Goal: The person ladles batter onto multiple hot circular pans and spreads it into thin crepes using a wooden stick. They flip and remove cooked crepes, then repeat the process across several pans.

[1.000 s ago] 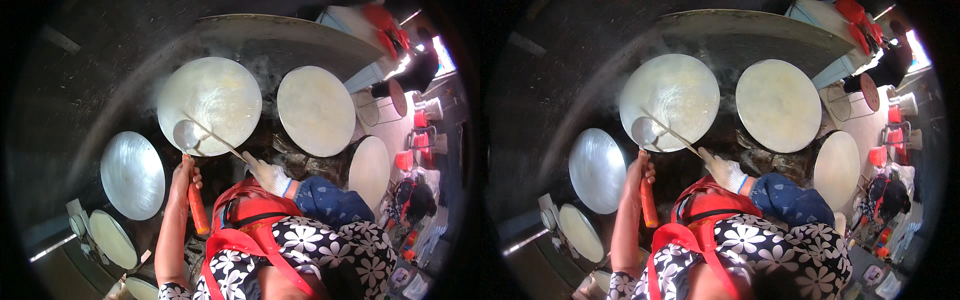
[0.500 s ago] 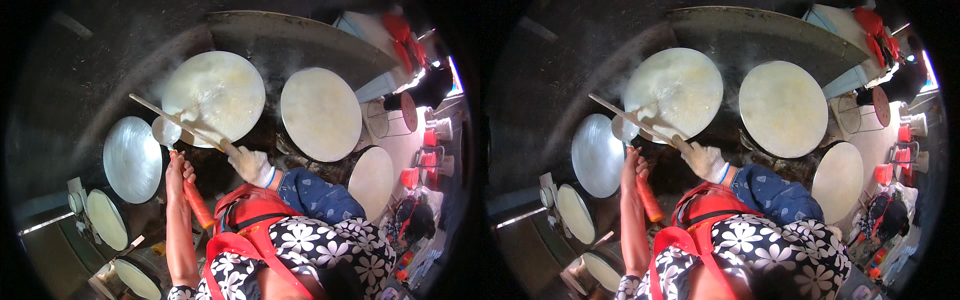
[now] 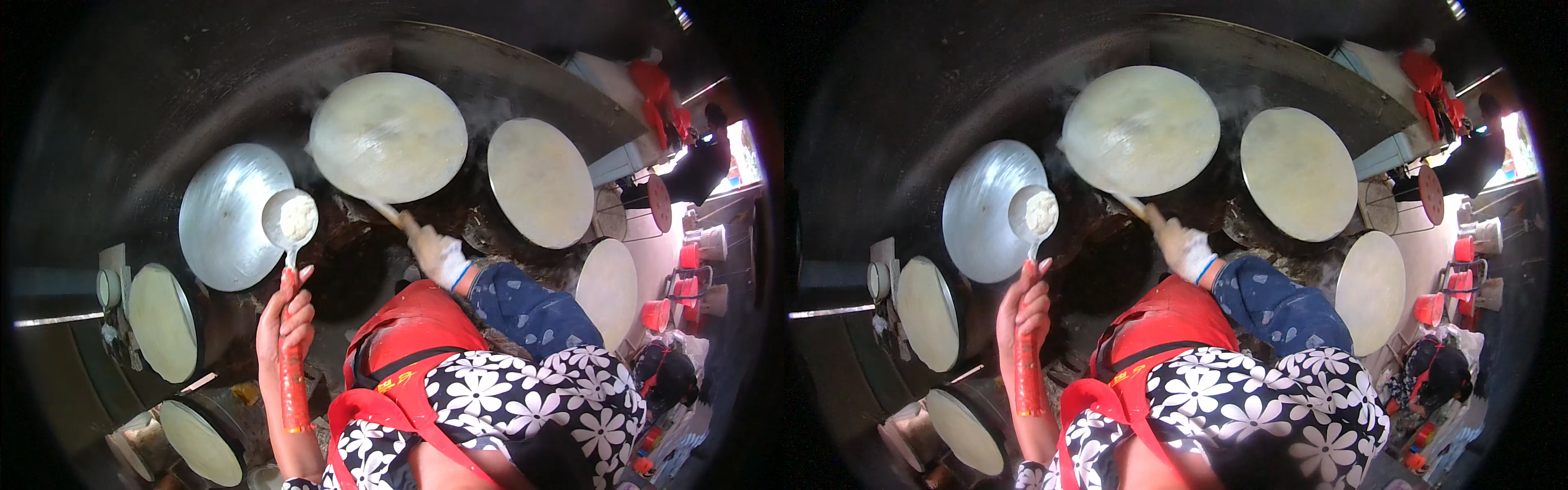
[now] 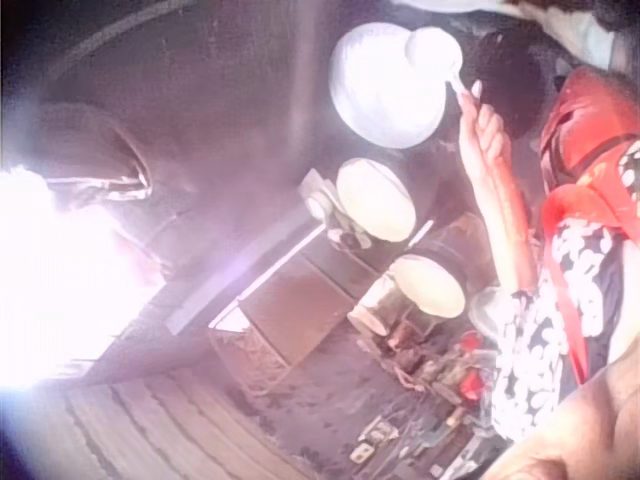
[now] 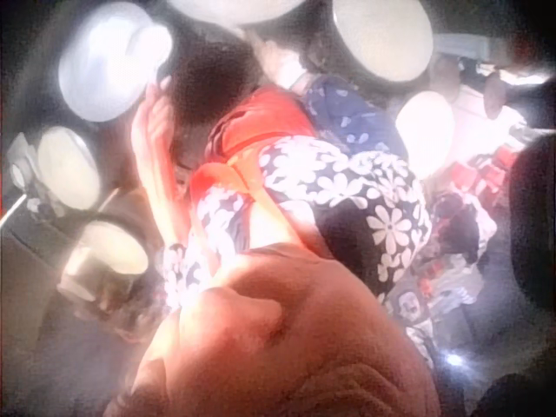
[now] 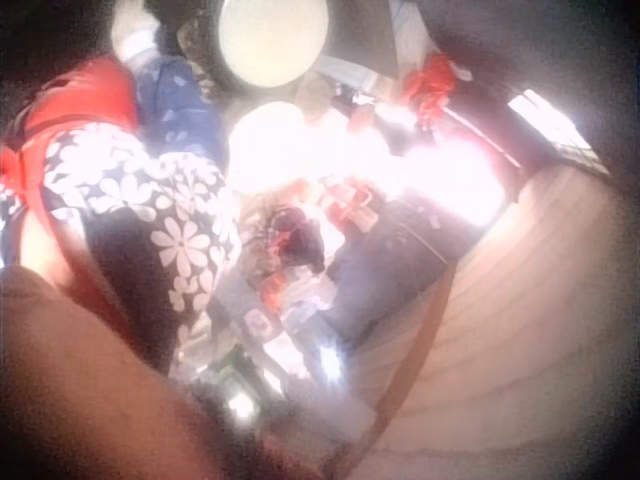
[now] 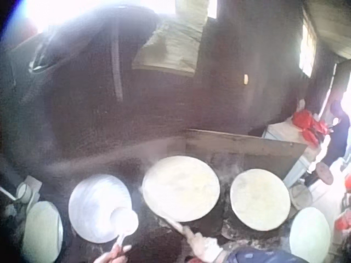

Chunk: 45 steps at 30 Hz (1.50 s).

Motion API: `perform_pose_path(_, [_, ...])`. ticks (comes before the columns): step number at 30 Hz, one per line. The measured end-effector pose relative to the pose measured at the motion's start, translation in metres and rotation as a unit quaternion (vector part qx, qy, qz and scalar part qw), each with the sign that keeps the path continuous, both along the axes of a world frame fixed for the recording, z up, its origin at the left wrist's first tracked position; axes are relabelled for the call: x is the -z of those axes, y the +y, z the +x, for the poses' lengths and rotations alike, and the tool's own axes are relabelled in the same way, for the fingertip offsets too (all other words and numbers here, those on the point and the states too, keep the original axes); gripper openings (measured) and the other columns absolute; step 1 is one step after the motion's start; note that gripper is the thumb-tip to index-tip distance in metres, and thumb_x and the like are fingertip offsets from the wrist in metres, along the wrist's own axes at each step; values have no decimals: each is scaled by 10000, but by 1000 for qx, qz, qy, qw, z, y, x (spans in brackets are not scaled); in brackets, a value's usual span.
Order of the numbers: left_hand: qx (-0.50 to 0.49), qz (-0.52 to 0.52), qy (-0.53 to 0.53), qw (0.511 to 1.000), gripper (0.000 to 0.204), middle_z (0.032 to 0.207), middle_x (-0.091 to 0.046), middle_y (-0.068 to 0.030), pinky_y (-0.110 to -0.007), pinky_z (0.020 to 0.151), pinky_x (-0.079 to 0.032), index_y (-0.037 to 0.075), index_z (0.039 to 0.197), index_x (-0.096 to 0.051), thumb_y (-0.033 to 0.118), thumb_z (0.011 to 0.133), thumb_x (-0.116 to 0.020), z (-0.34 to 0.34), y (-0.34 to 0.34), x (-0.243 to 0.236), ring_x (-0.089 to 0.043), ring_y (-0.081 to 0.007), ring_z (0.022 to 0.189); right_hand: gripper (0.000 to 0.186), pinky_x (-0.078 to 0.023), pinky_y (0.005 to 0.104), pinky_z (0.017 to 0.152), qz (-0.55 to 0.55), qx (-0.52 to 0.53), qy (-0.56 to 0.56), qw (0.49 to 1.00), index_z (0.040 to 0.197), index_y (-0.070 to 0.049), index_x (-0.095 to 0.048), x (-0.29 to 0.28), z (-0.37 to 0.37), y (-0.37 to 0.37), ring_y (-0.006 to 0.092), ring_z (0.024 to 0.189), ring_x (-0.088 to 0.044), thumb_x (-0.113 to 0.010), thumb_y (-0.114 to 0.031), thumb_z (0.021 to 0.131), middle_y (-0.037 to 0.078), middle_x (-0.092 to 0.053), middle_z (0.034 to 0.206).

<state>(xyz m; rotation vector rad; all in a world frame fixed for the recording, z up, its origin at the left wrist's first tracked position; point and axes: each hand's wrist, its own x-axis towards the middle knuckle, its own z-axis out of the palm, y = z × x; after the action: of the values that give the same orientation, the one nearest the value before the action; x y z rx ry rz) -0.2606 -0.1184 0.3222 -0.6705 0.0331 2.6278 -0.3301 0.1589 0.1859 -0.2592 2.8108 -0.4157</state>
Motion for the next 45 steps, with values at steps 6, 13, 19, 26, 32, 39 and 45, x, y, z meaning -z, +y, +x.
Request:
perform_pose_path(6, [-64,-71,-26,995,364,671,-356,-8,-173,312,-279,-47,1277,-402,144,968,-420,75,-29,2,-309,-48,442,540,-474,516,686,12,145,17,989,1400,-107,-271,-6,-28,-15,448,802,-594,-461,-184,901,239,-606,914])
perform_pose_path(13, [-135,-119,-26,983,349,680,-389,-10,-180,322,-285,-31,1264,-425,123,951,-450,158,-43,-7,-324,-46,450,554,-453,504,756,-92,116,154,977,1407,-28,-243,-1,-55,-22,428,888,-590,-437,-193,915,275,-610,968])
perform_pose_path(19, [-258,-116,5,959,351,699,-403,-15,-187,325,-313,-26,1270,-419,118,951,-442,209,-36,-3,-336,-51,457,564,-454,490,773,-86,-27,142,986,1406,-35,-260,-50,-48,-90,439,887,-585,-461,-209,908,288,-597,994])
perform_pose_path(26, [-400,-83,-20,913,354,692,-385,-18,-191,319,-319,-28,1280,-407,111,955,-416,250,-30,1,-340,-58,454,555,-439,388,885,-382,-199,87,898,1329,-27,-427,-41,-36,-284,381,1011,-584,-551,-255,839,291,-589,1057])
perform_pose_path(32, [-515,-66,-36,854,410,710,-398,-25,-192,325,-337,-19,1333,-340,132,957,-405,272,-11,-4,-358,-69,468,524,-460,381,842,-345,-165,-12,924,1124,30,-553,-36,-35,-404,353,938,-613,-654,-343,771,231,-635,1004])
perform_pose_path(39, [-632,-52,-41,772,415,724,-404,-33,-193,325,-364,-24,1347,-312,124,964,-368,279,8,-9,-372,-65,474,628,-481,401,816,-288,-149,-15,946,1071,62,-544,-15,-55,-442,372,907,-627,-708,-400,679,254,-640,970])
perform_pose_path(45, [-698,-29,-36,714,408,727,-407,-43,-190,319,-365,-48,1339,-311,111,965,-357,290,16,-8,-373,-68,473,517,-473,462,826,-204,-226,47,951,1128,30,-472,-17,-63,-444,443,923,-607,-601,-248,712,308,-615,943])
